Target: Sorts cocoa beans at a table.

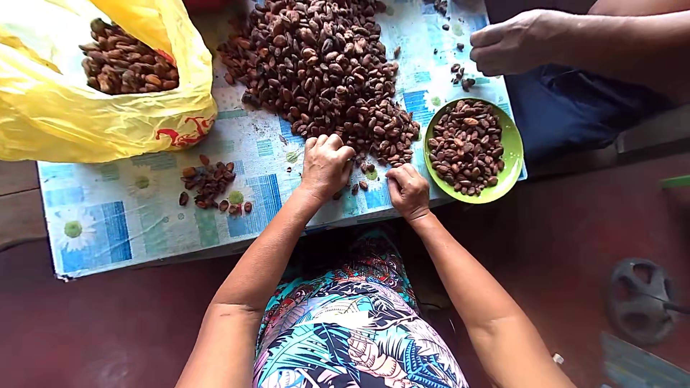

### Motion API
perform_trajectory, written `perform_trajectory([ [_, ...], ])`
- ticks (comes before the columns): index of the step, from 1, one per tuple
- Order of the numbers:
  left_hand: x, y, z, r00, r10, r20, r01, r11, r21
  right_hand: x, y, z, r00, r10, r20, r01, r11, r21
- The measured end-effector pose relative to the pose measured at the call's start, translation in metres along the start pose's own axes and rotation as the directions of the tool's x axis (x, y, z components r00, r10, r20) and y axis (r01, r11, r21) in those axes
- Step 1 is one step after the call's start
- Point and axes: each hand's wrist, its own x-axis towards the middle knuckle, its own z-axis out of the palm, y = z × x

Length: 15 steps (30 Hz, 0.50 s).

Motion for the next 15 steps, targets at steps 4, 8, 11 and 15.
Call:
perform_trajectory([
  [4,0.007,0.008,-0.001,0.993,-0.065,0.099,0.059,0.996,0.060,0.000,-0.001,-0.001,1.000,0.000,0.000,0.000,1.000,0.007],
  [8,0.009,0.009,-0.010,0.974,-0.113,0.197,0.105,0.993,0.052,0.000,-0.002,0.000,1.000,0.006,0.001,-0.006,1.000,0.021],
  [11,0.012,0.010,-0.014,0.957,-0.165,0.240,0.151,0.986,0.076,0.000,-0.002,-0.001,1.000,0.011,0.001,-0.011,1.000,0.017],
  [15,0.018,0.019,-0.016,0.933,-0.216,0.288,0.185,0.974,0.131,0.001,-0.002,-0.001,1.000,0.004,0.000,-0.004,1.000,0.014],
])
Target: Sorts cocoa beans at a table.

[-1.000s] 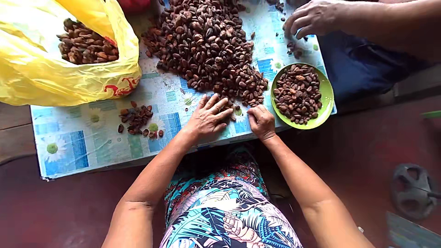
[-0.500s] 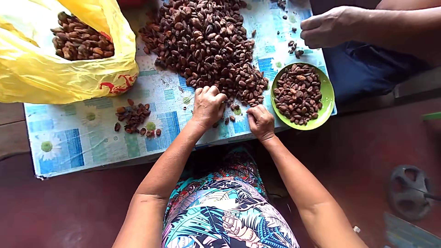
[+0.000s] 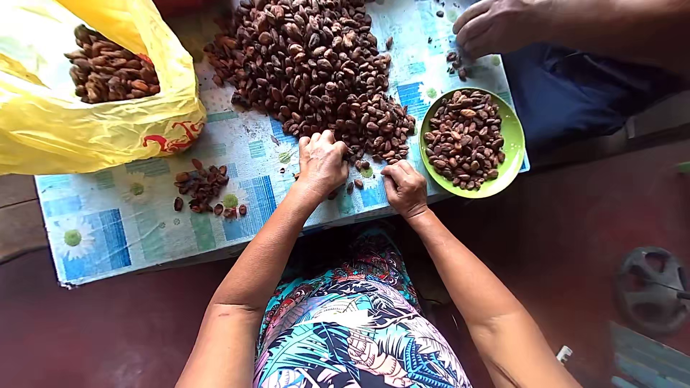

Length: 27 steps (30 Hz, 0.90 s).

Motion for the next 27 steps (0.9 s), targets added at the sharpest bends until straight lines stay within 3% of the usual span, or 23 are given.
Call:
perform_trajectory([
  [6,0.003,0.014,-0.001,0.999,-0.010,0.041,0.005,0.995,0.103,0.000,0.000,0.000,1.000,-0.002,0.004,0.002,1.000,-0.002],
  [12,-0.001,0.003,0.012,0.991,0.049,-0.124,-0.051,0.999,-0.014,0.000,0.000,0.001,1.000,0.004,0.010,-0.004,1.000,-0.009],
  [17,-0.024,-0.025,-0.008,0.970,0.023,-0.243,-0.087,0.964,-0.253,0.000,0.001,0.000,1.000,0.010,0.013,-0.010,1.000,0.007],
  [21,-0.079,-0.069,-0.040,0.958,-0.192,-0.213,0.128,0.951,-0.281,0.000,0.001,-0.001,0.999,0.020,0.025,-0.020,1.000,0.013],
  [25,-0.126,-0.113,-0.049,0.860,-0.435,-0.268,0.399,0.899,-0.180,0.000,0.001,-0.001,1.000,0.008,0.025,-0.008,1.000,0.015],
  [27,-0.137,-0.124,-0.051,0.816,-0.492,-0.303,0.478,0.869,-0.124,0.000,0.000,-0.001,1.000,0.004,0.027,-0.005,1.000,0.011],
])
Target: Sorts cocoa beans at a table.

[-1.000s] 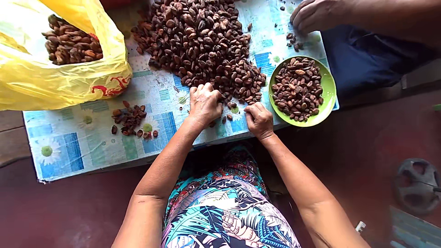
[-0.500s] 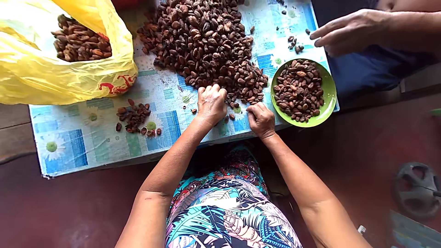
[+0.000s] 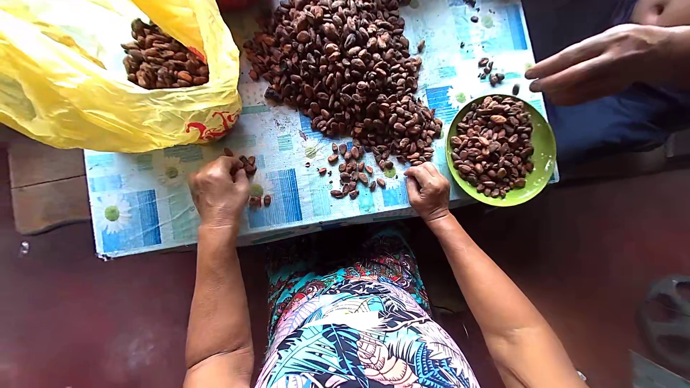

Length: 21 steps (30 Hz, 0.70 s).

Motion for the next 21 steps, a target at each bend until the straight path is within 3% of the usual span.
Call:
perform_trajectory([
  [2,0.000,-0.003,-0.002,0.999,0.011,-0.036,-0.010,1.000,0.028,0.000,0.000,-0.001,1.000,-0.001,0.001,0.001,1.000,-0.004],
  [6,-0.007,0.020,0.013,0.979,0.184,-0.082,-0.192,0.977,-0.092,-0.002,0.002,-0.001,1.000,0.001,0.004,-0.001,1.000,-0.010],
  [8,-0.015,0.040,0.031,0.959,0.280,-0.047,-0.284,0.941,-0.186,-0.001,0.002,-0.001,1.000,0.000,0.006,0.000,1.000,-0.009],
  [11,-0.028,0.055,0.075,0.898,0.429,-0.100,-0.437,0.837,-0.329,-0.002,0.003,-0.001,1.000,-0.005,-0.004,0.005,1.000,-0.008],
  [16,-0.032,0.059,0.101,0.865,0.454,-0.215,-0.501,0.812,-0.300,-0.002,0.004,0.000,1.000,-0.016,-0.017,0.016,1.000,-0.027],
  [21,-0.035,0.057,0.098,0.859,0.488,-0.155,-0.512,0.828,-0.228,-0.002,0.002,0.000,1.000,-0.006,-0.023,0.006,1.000,-0.018],
])
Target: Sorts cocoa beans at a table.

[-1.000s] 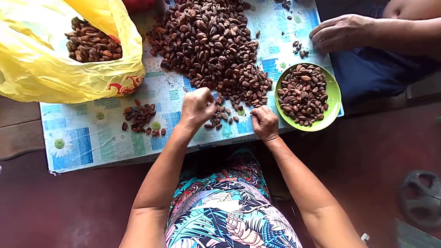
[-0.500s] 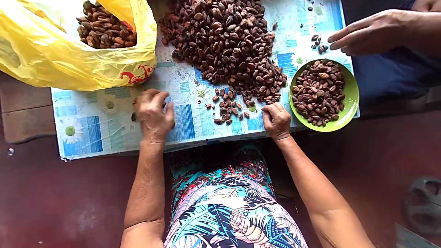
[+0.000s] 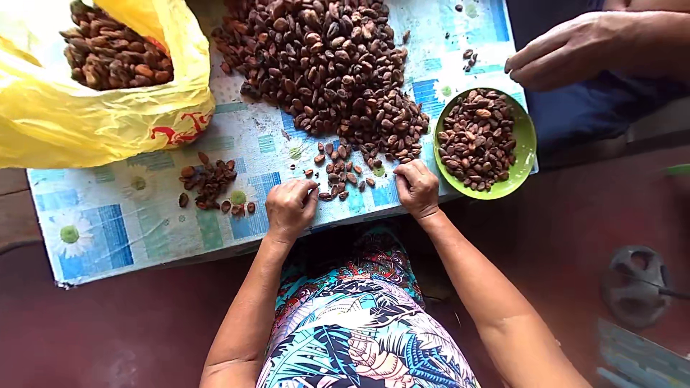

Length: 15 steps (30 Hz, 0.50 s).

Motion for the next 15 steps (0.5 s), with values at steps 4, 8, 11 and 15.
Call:
perform_trajectory([
  [4,0.0020,0.0039,-0.0015,0.999,0.006,0.035,-0.008,0.999,0.045,0.0009,-0.0016,-0.0012,1.000,0.003,-0.001,-0.003,1.000,0.008],
  [8,0.0038,0.0041,-0.0007,1.000,0.006,0.023,-0.007,0.998,0.055,0.0010,0.0000,0.0010,1.000,-0.009,-0.012,0.009,1.000,0.012],
  [11,0.0028,0.0029,0.0011,1.000,0.005,0.017,-0.006,0.999,0.054,0.0005,-0.0008,0.0011,1.000,-0.007,-0.011,0.007,1.000,0.013],
  [15,0.0030,0.0019,0.0024,1.000,0.010,-0.004,-0.010,0.998,0.064,-0.0003,-0.0028,-0.0007,1.000,0.003,0.005,-0.003,1.000,0.000],
])
